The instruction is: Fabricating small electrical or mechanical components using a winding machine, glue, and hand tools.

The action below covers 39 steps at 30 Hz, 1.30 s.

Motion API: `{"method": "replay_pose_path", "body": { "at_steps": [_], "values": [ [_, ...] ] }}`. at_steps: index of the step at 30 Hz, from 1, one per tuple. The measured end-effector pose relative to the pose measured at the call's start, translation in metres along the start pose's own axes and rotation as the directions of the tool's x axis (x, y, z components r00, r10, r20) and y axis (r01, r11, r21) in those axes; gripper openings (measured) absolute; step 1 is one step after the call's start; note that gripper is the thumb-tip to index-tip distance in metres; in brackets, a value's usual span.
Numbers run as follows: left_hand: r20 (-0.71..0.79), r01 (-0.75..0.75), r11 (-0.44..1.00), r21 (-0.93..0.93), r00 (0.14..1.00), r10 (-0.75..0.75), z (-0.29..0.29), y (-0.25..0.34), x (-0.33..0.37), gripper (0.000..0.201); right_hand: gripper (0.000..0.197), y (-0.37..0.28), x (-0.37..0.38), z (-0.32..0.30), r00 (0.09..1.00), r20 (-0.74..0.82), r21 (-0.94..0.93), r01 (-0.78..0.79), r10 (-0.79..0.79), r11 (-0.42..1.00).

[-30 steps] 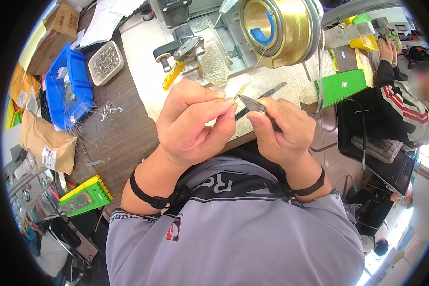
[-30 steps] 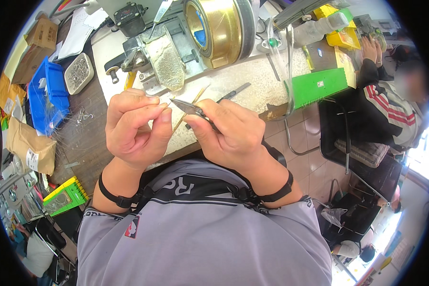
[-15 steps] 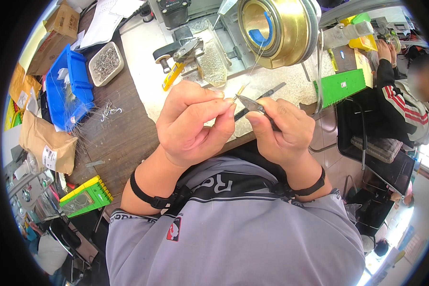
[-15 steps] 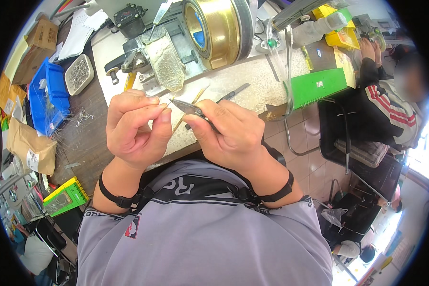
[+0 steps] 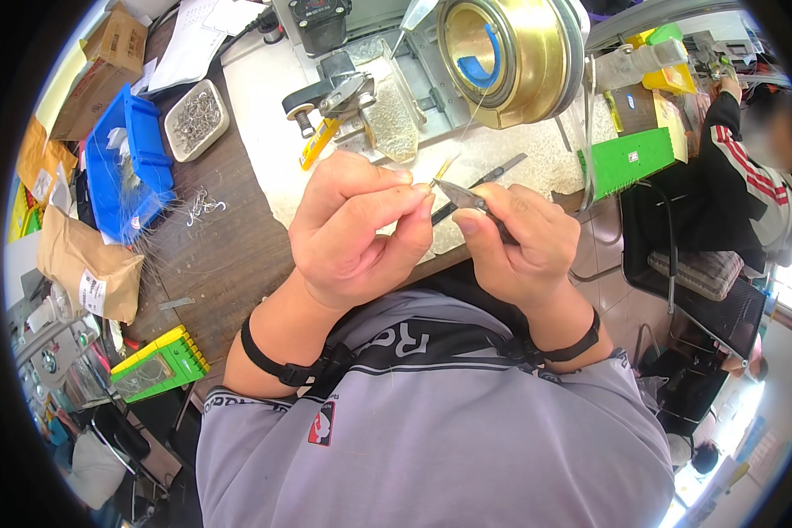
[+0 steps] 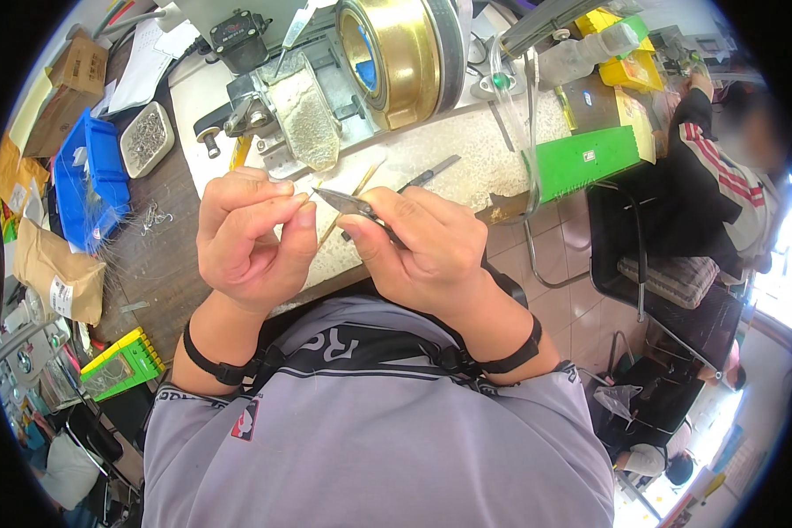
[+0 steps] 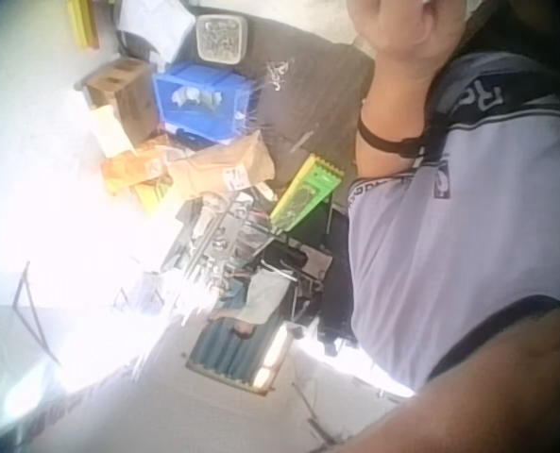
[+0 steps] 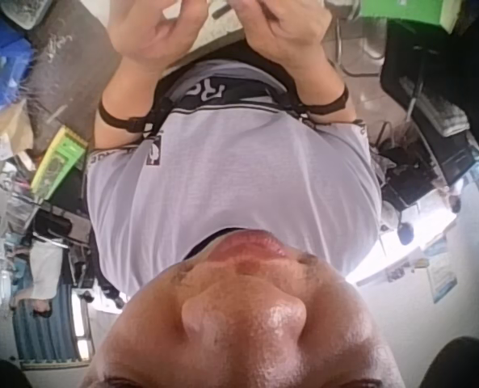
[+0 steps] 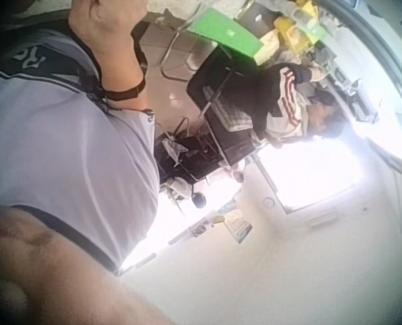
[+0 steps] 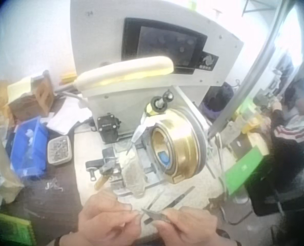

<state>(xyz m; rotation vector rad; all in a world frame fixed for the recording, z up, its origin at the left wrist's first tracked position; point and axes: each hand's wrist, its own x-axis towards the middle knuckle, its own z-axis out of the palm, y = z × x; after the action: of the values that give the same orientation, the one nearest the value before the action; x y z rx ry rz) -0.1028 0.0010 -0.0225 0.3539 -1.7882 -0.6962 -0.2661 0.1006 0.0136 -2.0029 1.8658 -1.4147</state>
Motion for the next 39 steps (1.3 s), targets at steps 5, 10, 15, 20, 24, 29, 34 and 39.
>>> {"method": "replay_pose_path", "body": {
  "at_steps": [5,10,15,20,24,29,34,39],
  "values": [
    [-0.003,-0.001,1.000,-0.002,1.000,0.001,0.000,0.000,0.000,0.023,0.022,-0.001,-0.001,0.000,1.000,0.004,-0.008,-0.021,0.021,1.000],
    [-0.007,-0.007,1.000,-0.011,1.000,0.007,0.000,-0.001,0.000,0.023,0.025,-0.002,-0.002,-0.003,1.000,0.027,-0.052,-0.005,0.006,0.999],
    [-0.011,-0.006,1.000,-0.010,1.000,0.006,0.000,0.000,0.000,0.023,0.022,-0.003,-0.001,-0.002,1.000,0.019,-0.025,-0.014,0.014,1.000],
    [-0.013,-0.004,1.000,-0.010,1.000,0.003,0.001,0.001,0.001,0.022,0.019,-0.002,-0.001,0.001,1.000,-0.013,-0.022,-0.003,0.003,1.000],
    [-0.014,0.002,1.000,-0.009,1.000,-0.002,0.001,0.001,0.001,0.022,0.016,-0.003,-0.001,0.002,0.999,-0.014,-0.002,-0.031,0.031,1.000],
    [-0.009,-0.010,1.000,-0.010,1.000,0.010,0.001,0.002,0.002,0.022,0.022,-0.005,-0.005,-0.002,0.998,-0.008,-0.036,-0.060,0.060,0.998],
    [-0.010,0.103,0.990,-0.096,0.994,-0.104,0.002,-0.002,0.003,0.017,0.030,0.007,-0.019,-0.013,0.996,-0.042,-0.068,-0.082,0.079,0.994],
    [-0.003,0.329,0.834,-0.443,0.929,-0.369,0.004,-0.003,0.004,0.009,0.036,0.039,-0.037,-0.025,0.928,-0.133,-0.162,-0.367,0.349,0.916]
  ]
}}
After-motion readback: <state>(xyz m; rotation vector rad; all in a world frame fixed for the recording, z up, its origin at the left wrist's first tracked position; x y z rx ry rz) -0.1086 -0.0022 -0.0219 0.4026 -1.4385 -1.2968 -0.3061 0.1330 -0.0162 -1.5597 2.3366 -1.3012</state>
